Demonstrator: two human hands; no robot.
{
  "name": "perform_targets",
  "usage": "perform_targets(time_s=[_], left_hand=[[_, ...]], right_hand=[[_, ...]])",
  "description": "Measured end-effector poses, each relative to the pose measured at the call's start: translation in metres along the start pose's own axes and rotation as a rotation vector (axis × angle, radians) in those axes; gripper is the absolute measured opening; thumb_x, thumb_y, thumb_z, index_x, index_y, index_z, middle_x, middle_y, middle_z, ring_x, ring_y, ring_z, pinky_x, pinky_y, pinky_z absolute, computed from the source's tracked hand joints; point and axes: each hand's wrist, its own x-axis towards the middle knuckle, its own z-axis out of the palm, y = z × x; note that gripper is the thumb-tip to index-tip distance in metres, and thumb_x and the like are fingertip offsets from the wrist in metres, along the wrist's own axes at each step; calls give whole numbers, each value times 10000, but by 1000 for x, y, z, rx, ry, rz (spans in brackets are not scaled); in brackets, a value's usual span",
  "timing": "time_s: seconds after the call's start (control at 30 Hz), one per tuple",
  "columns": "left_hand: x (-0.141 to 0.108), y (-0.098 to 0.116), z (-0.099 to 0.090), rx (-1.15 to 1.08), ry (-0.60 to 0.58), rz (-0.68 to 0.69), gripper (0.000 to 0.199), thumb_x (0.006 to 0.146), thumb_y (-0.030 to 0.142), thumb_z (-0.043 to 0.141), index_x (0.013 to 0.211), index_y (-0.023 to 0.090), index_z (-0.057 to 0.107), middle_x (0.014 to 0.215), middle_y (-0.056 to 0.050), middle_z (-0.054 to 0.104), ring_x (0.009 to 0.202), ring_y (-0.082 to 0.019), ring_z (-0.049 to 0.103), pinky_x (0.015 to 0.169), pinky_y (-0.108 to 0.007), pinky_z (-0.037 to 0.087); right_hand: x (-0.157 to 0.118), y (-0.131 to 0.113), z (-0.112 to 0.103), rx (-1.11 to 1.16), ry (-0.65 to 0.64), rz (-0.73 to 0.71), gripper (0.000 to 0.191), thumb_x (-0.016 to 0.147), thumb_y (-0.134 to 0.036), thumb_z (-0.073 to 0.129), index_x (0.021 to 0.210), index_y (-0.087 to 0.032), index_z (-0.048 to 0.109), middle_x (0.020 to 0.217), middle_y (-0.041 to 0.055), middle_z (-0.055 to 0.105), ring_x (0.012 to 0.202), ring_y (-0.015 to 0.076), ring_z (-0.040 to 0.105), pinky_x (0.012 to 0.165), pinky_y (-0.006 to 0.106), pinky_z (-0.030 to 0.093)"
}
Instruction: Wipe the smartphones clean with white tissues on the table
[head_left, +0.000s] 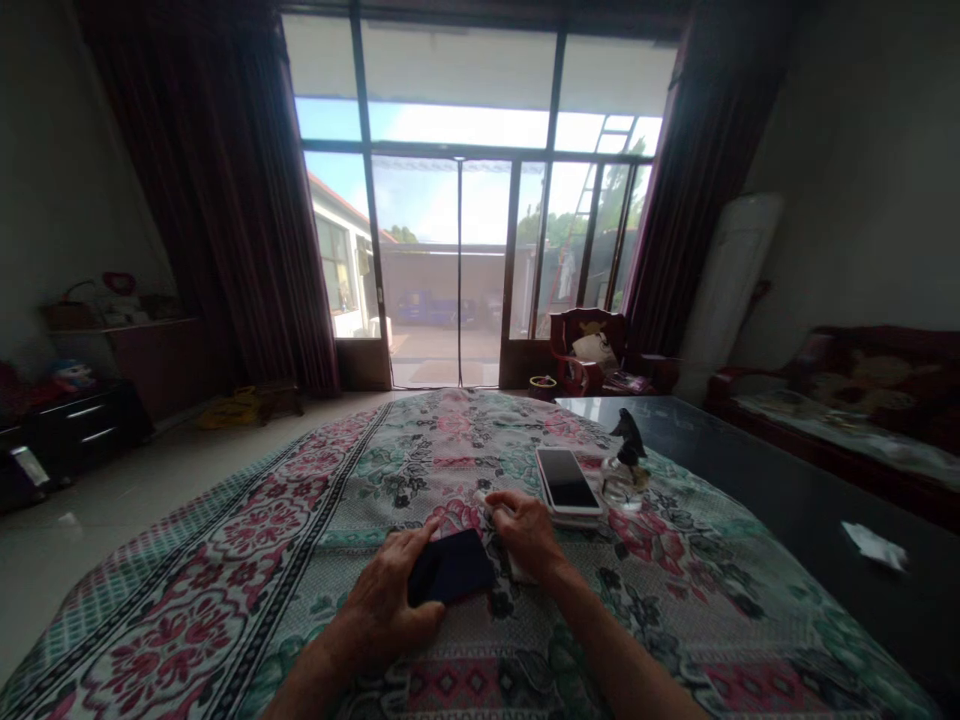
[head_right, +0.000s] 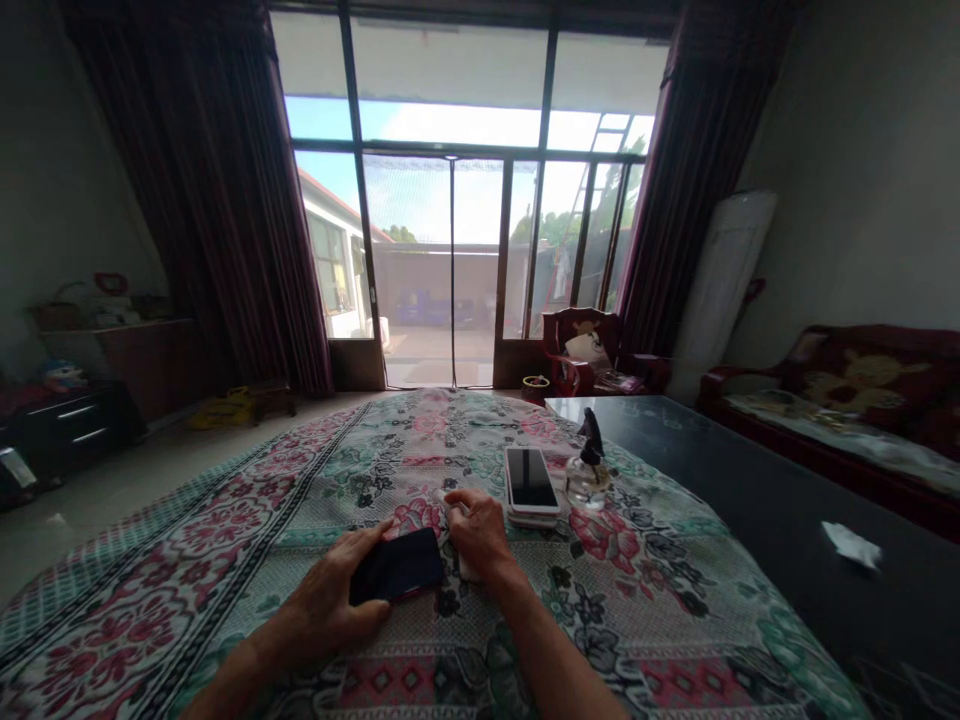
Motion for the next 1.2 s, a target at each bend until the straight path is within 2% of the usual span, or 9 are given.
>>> perform_targets(time_s=[0.07,0.13,0.2,0.3,0.53,0.8,0.97,1.07,1.2], left_hand=[[0,-5,-8,-149,0,-59,819,604,216,644,1394,221,431,1302,-87,578,1196,-291,511,1055,-435,371],[1,-12,-17,-370,-51,-116,806,638,272,643,1408,241,407,1285,-73,597,1153,-285,556,1026,-436,398],[1,-17,-25,-575,-77,-143,805,642,339,667,1402,249,418,1265,-69,620,1195,-297,538,1054,-437,368],[0,-21,-30,-719,-66,-166,809,626,388,724,1379,261,456,1266,-73,628,1254,-311,496,1099,-442,305],[-2,-24,-29,-766,-66,-191,831,610,389,766,1375,276,463,1290,-81,615,1275,-315,478,1112,-443,283],[0,-13,-33,-733,-39,-236,830,580,370,783,1352,256,498,1242,-93,650,1214,-325,533,1040,-421,369],[-2,-20,-34,-696,8,-232,792,639,377,758,1368,249,473,1246,-86,651,1204,-307,545,1022,-400,387],[-4,-24,-34,-675,23,-222,762,686,360,725,1386,260,442,1269,-68,639,1235,-286,520,1027,-382,378],[-3,-20,-32,-705,13,-229,814,641,356,740,1390,238,440,1254,-79,647,1225,-302,525,1003,-381,400]], right_hand=[[1,-1,-2,115,-19,-2,307,726,-186,491,900,-171,743,928,53,736,894,199,659,822,276,467],[1,-3,-2,238,-37,-10,314,718,-215,488,893,-166,744,897,51,736,854,204,657,790,283,473],[2,-3,-2,318,-42,-20,315,709,-232,489,882,-161,742,875,50,733,825,205,652,762,287,474],[3,-3,0,370,-31,-30,308,701,-229,495,872,-161,741,864,49,731,805,200,647,754,291,472],[1,-12,-1,390,-9,-58,273,692,-192,507,827,-184,744,798,21,719,758,176,633,718,271,474],[-11,-34,8,346,71,-296,253,716,-117,536,827,-207,745,802,28,697,770,157,631,730,252,482],[-16,-40,14,280,144,-450,225,756,-107,571,872,-206,737,819,46,670,771,149,624,724,252,480],[-18,-42,16,298,152,-503,220,771,-103,574,886,-210,728,820,40,658,785,145,621,722,245,481],[-15,-38,16,297,170,-492,204,784,-101,574,872,-203,726,808,41,659,766,143,624,706,245,484]])
